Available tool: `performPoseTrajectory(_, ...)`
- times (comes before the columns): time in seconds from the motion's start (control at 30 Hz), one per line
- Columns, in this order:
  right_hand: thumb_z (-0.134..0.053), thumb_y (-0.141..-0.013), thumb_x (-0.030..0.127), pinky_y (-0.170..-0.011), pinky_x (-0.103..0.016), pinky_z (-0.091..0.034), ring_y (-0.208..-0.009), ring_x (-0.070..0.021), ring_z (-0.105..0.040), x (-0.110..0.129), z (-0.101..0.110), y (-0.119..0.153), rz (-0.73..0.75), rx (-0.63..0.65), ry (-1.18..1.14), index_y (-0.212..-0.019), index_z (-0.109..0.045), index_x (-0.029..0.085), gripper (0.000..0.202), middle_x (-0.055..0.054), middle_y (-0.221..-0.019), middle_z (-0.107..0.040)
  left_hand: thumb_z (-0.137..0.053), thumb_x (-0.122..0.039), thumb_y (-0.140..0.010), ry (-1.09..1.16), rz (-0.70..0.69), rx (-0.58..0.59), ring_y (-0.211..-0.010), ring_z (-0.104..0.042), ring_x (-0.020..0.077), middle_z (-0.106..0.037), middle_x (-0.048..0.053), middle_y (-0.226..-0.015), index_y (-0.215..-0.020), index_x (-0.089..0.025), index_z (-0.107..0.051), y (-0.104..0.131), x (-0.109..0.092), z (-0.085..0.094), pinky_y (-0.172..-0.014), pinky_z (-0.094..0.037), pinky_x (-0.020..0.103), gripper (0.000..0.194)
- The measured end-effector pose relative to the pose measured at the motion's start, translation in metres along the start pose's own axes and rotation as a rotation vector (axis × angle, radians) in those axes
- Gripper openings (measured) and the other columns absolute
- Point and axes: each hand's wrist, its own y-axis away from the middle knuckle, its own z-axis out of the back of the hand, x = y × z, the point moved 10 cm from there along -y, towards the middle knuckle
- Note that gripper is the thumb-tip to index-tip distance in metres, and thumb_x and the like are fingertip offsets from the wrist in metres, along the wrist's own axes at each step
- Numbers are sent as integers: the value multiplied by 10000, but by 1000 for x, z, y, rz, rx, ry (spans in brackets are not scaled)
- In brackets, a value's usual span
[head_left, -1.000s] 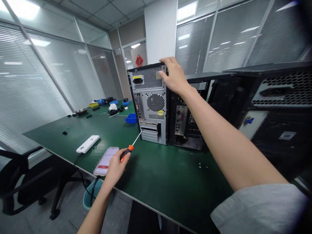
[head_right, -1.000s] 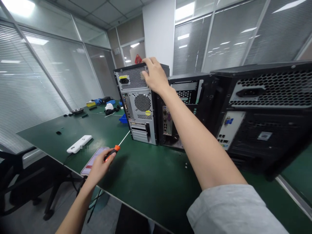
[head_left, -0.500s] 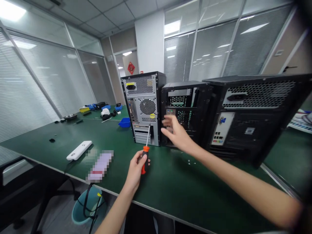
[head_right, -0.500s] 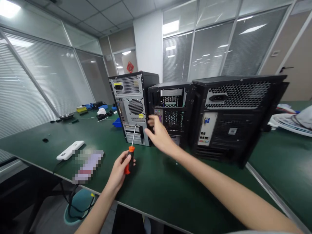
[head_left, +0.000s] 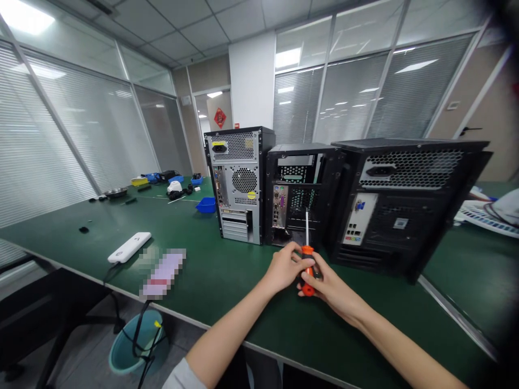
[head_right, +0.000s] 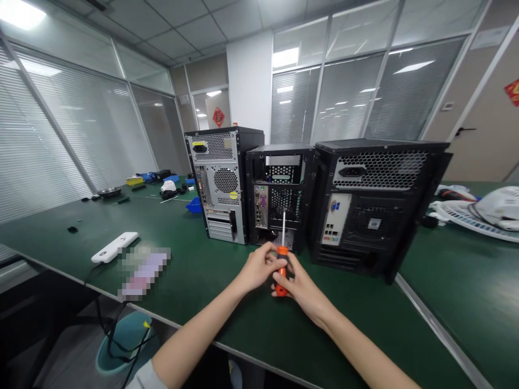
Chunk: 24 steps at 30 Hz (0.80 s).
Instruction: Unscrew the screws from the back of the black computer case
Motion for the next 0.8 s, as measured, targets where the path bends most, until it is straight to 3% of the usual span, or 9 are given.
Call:
performPoseTrajectory(0.1,-711,-687,500,-659,-336,-575,-710,-136,-602,4,34,3,68,-132,122,-1302,-364,300,734,-43,-1056,-556,-415,-312,-871,-84,-45,62,-617,-593,126,-634,1,-694,-837,-191,-629,-11,3,-12,-625,-447,227,249)
performPoseTrajectory(0.2,-714,-671,489,-646,-344,-575,-800,-185,-594,28,61,7,243,-276,374,-1256,-441,256,687,-69,-1060,-555,-470,-251,-855,-420,-207,15,-787,-606,166,-664,27,-813,-846,-214,-681,-13,1,-17,-778,-437,260,215)
performPoseTrajectory(0.3,-672,-713,462,-579,-306,-554,-759,-182,-596,48,72,14,387,-365,546,-1195,-496,242,559,-73,-1027,-562,-568,-253,-814,-692,-282,65,-878,-597,219,-659,78,-924,-980,-221,-684,-9,11,-33,-781,-434,293,205)
performPoseTrajectory(0.43,-617,-744,480,-472,-272,-502,-580,-133,-545,51,79,19,400,-467,631,-1020,-521,202,404,-45,-889,-554,-615,-252,-791,-880,-361,94,-846,-594,230,-661,87,-890,-997,-220,-679,-5,21,-47,-763,-416,319,218)
performPoseTrajectory(0.67,-576,-798,469,-426,-242,-430,-456,-95,-495,50,79,23,404,-495,627,-996,-499,211,334,8,-768,-551,-638,-182,-759,-877,-359,112,-785,-588,220,-672,71,-751,-765,-202,-697,-8,29,-50,-780,-380,334,63)
performPoseTrajectory(0.8,-561,-807,467,-537,-285,-476,-570,-145,-564,63,79,37,500,-608,715,-1000,-527,211,322,-12,-789,-585,-642,-200,-748,-531,-268,31,-791,-600,187,-689,31,-763,-708,-220,-684,-14,24,-26,-810,-391,301,61)
